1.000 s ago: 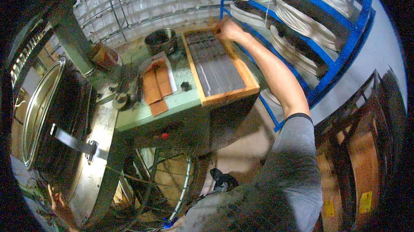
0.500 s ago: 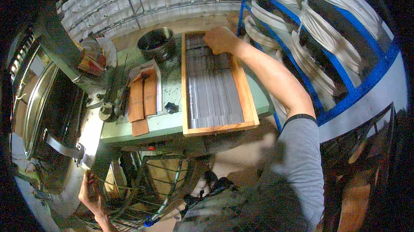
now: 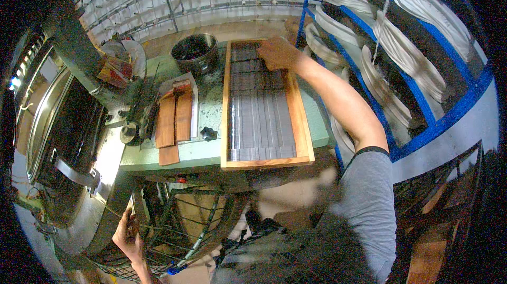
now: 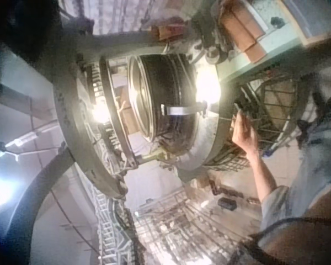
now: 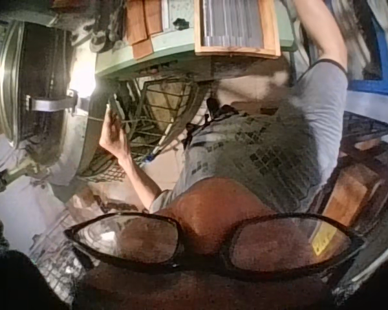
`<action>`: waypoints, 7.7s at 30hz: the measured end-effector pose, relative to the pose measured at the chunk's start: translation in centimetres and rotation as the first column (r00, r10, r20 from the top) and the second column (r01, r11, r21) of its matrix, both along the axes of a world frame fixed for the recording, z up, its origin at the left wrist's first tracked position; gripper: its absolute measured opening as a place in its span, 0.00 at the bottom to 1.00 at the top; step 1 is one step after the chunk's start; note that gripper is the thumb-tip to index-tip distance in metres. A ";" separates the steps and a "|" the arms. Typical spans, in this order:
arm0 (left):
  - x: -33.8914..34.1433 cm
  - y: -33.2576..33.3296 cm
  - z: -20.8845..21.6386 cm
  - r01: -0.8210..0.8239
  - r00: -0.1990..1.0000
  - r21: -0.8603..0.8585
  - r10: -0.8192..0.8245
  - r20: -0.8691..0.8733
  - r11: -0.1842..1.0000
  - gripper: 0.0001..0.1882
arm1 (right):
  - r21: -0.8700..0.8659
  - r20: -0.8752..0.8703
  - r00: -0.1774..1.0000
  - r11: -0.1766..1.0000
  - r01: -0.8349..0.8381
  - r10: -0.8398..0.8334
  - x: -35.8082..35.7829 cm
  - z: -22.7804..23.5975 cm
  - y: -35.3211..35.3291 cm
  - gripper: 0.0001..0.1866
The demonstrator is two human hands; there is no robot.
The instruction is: The person repeatedly picks small rectangular metal pieces from a nearby tray and inserts them into slots around the rim of a large circular metal machine. The person handles the pieces one at a time and places them into the machine's edge.
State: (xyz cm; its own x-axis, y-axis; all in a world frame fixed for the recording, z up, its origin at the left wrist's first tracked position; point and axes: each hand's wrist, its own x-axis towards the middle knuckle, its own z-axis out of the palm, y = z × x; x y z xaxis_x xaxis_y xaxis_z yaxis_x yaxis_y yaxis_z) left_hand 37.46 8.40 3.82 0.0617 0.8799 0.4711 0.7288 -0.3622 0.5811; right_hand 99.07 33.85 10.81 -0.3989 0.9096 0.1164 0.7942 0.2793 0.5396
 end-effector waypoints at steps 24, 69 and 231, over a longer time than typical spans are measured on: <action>2.3 -1.1 -1.4 0.059 0.998 -0.084 -0.060 -0.017 0.995 0.19 | -0.100 -0.057 0.998 0.995 -0.002 -0.004 0.8 0.4 0.6 0.12; 6.7 -2.7 -2.4 0.088 0.914 -0.354 0.066 0.400 0.931 0.14 | 0.315 -0.147 0.989 0.948 0.049 -0.002 -5.2 4.3 -8.3 0.06; -51.5 -19.0 -4.2 0.838 0.189 -0.359 0.399 0.897 0.411 0.24 | -0.369 -0.466 -0.413 0.596 -0.713 -0.782 -92.0 -10.0 -39.6 0.07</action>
State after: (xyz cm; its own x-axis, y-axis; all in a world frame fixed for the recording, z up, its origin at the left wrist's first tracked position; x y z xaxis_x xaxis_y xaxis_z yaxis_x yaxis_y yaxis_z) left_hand -14.04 -10.65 -0.35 0.5078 0.7722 -0.3820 -0.4632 0.6186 0.6347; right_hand 7.02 -5.79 0.85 -0.4180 0.8753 -0.2430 -0.2220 -0.3579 -0.9070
